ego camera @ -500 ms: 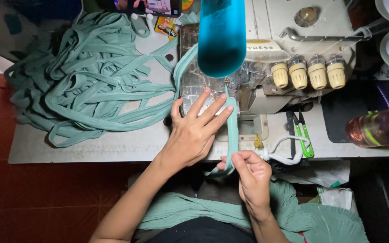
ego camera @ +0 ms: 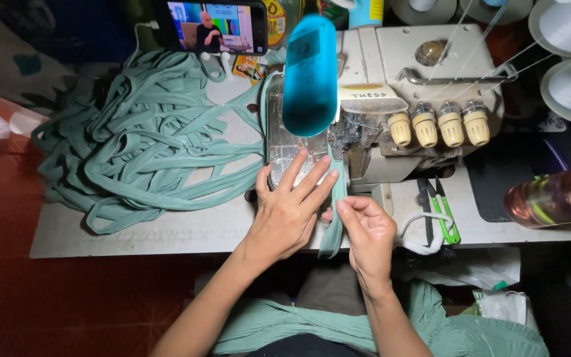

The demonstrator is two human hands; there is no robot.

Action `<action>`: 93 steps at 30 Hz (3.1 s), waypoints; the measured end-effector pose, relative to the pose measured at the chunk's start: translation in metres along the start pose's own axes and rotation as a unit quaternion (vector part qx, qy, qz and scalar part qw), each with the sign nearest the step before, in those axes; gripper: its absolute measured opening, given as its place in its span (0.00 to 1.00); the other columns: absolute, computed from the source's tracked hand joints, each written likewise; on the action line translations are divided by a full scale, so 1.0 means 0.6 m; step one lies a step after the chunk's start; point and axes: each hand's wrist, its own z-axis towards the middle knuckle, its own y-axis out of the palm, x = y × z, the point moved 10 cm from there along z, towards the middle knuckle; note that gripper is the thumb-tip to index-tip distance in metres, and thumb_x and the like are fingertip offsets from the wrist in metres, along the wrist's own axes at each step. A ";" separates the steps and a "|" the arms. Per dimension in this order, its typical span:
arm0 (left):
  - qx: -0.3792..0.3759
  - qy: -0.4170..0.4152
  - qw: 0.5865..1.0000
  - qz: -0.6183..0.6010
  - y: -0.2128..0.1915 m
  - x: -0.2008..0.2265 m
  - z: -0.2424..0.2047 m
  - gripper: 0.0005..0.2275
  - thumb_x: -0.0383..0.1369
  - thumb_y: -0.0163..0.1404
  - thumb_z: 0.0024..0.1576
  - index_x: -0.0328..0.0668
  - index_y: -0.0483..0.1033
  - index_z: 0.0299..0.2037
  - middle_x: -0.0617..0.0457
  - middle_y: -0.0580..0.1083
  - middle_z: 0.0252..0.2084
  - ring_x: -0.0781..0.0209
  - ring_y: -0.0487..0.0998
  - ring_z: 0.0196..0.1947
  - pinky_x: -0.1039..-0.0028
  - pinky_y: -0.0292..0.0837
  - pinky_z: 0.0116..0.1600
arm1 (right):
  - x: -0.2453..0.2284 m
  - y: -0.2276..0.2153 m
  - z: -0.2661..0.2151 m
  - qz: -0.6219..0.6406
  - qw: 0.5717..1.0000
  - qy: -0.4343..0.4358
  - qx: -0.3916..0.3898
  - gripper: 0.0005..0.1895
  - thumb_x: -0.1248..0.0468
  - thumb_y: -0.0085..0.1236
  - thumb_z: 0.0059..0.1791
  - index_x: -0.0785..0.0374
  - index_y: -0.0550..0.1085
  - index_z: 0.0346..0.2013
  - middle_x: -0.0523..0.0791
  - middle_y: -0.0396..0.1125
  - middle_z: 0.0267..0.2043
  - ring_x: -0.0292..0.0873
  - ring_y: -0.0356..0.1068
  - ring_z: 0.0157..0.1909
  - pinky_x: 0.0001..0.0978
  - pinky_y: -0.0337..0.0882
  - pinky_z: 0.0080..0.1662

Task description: Feeding and guiding long strips of green fabric through an industrial overlock sewing machine to finish the edges.

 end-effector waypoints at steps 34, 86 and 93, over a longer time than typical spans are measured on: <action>-0.113 -0.498 0.530 -0.677 0.132 0.138 -0.421 0.04 0.28 0.52 0.56 0.38 0.75 0.39 0.56 0.75 0.37 0.70 0.76 0.36 0.80 0.72 0.44 | 0.053 -0.108 -0.319 -0.155 0.961 0.219 -0.062 0.21 0.59 0.50 0.48 0.65 0.70 0.54 0.47 0.71 0.51 0.38 0.69 0.52 0.29 0.67 0.55; -0.025 0.020 0.957 -0.289 -0.107 0.074 -0.149 0.07 0.26 0.52 0.56 0.38 0.75 0.43 0.46 0.74 0.43 0.51 0.75 0.44 0.63 0.68 0.49 | -0.136 -0.057 -0.331 -0.295 0.900 -0.171 -0.271 0.05 0.67 0.65 0.39 0.63 0.75 0.22 0.41 0.71 0.22 0.38 0.64 0.24 0.25 0.65 0.32; -0.006 0.104 0.988 -0.111 -0.020 0.008 -0.026 0.25 0.17 0.49 0.54 0.38 0.62 0.64 0.43 0.61 0.67 0.42 0.59 0.70 0.50 0.61 0.64 | -0.176 -0.038 -0.339 -0.361 0.886 -0.099 -0.274 0.26 0.50 0.40 0.51 0.52 0.79 0.15 0.33 0.66 0.14 0.32 0.57 0.20 0.23 0.57 0.23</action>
